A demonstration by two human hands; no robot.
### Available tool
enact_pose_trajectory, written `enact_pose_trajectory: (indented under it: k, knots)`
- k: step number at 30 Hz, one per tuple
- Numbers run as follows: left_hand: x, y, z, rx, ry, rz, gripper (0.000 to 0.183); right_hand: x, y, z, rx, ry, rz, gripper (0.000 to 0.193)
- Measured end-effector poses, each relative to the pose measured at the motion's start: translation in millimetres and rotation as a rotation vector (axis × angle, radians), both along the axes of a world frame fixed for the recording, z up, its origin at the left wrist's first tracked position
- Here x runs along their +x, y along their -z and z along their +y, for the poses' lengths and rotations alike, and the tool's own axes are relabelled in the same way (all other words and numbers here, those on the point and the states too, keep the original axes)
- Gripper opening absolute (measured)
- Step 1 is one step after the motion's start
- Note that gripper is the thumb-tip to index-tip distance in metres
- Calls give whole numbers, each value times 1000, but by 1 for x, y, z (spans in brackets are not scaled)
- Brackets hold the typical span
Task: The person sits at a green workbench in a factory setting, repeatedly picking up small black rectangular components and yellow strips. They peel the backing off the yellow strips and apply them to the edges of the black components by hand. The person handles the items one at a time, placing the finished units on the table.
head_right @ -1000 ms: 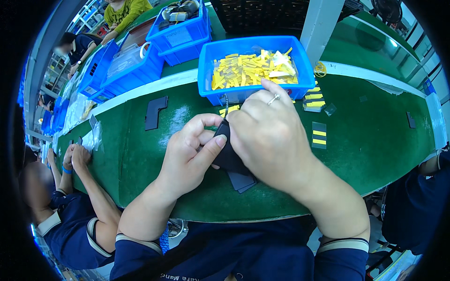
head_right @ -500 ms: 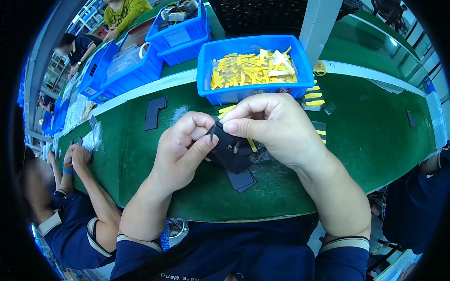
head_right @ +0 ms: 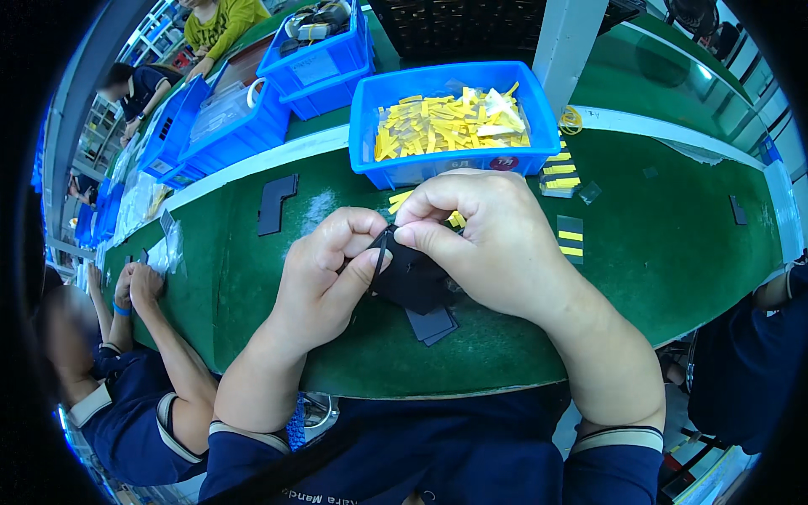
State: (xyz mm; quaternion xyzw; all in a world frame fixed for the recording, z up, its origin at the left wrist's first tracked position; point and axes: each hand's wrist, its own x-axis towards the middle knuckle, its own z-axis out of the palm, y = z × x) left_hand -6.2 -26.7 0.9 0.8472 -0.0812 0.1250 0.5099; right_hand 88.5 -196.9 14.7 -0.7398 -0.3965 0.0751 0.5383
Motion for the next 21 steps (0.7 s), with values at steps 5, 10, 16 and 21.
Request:
enact_pose_trajectory:
  k: [5, 10, 16, 21]
  knots:
    - [1, -2, 1, -3, 4, 33, 13, 3, -1, -3, 6, -3, -132, 8]
    - [2, 0, 1, 15, 26, 10, 12, 3, -1, -4, -2, -17, -245, 6]
    - [-1, 0, -1, 0, 27, 26, 13, -4, -3, 0, -15, 1, -390, 9]
    - [0, -1, 4, 41, 37, 53, 15, -7, 0, 2, -15, 48, -588, 13]
